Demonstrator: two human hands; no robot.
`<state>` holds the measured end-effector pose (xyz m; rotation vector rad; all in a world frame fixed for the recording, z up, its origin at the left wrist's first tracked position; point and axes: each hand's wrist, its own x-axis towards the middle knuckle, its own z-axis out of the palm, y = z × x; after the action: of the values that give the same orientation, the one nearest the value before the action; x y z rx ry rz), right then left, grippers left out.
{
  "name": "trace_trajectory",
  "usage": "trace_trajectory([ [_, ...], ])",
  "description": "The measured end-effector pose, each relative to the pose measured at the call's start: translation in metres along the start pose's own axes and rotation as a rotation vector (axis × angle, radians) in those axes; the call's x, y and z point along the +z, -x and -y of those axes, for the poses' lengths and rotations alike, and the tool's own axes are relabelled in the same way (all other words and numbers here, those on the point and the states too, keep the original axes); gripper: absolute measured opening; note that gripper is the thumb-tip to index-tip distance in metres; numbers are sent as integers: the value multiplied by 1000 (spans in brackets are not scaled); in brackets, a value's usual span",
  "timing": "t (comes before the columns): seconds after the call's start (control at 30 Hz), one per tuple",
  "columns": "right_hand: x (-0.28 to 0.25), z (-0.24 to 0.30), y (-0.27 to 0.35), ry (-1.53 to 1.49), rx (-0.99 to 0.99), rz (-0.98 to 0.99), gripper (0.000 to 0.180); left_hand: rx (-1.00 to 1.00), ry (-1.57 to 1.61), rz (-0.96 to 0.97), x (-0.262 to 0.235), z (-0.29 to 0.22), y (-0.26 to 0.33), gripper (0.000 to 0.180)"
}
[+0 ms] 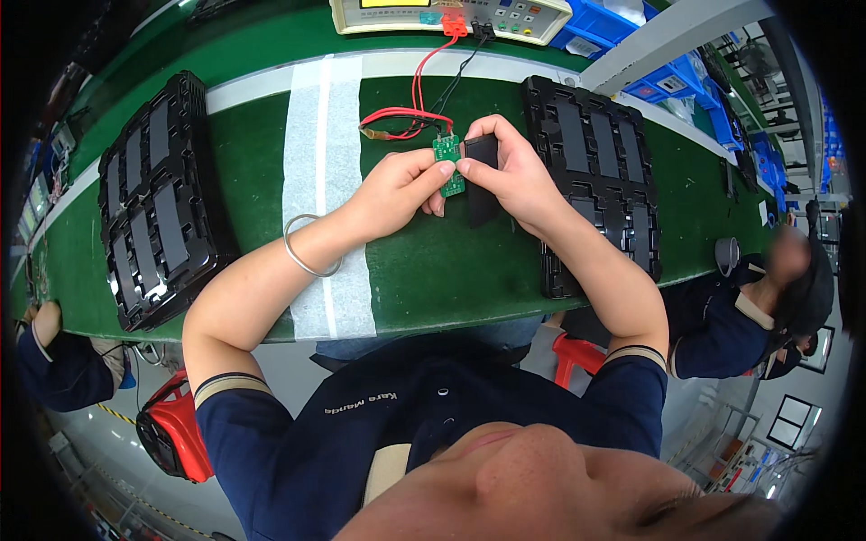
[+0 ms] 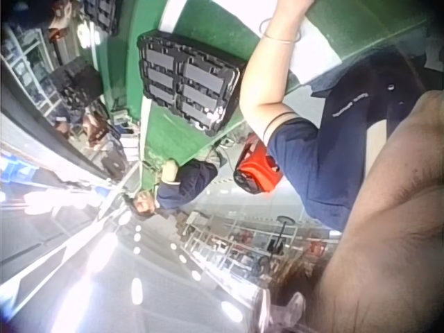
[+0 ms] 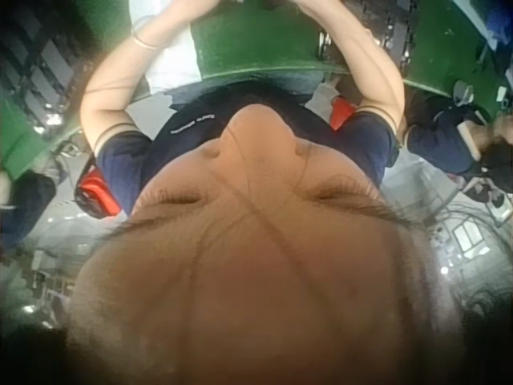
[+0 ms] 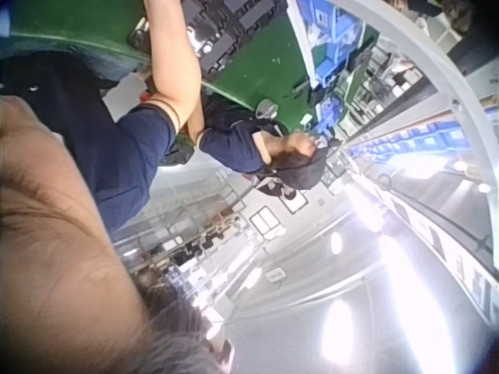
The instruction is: The recorder is assembling electronic battery pack modules, installing circuit boards and covers.
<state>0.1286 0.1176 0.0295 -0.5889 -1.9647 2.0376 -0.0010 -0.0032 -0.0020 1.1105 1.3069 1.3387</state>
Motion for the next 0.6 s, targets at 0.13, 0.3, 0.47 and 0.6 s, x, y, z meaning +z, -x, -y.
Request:
trace_trajectory([
  [0.13, 0, 0, 0, 6, -16, 8, 23, -2, -19, -2, 0, -1, 1, 29],
  [0.3, 1, 2, 0, 7, -15, 10, 23, -13, -4, -9, 0, 1, 1, 28],
  [0.47, -1, 4, 1, -5, 19, 42, 24, -6, 1, -5, 1, 1, 0, 28],
  [0.6, 0, 4, 1, 20, 0, 26, 22, -5, -14, -3, 1, 2, 0, 29],
])
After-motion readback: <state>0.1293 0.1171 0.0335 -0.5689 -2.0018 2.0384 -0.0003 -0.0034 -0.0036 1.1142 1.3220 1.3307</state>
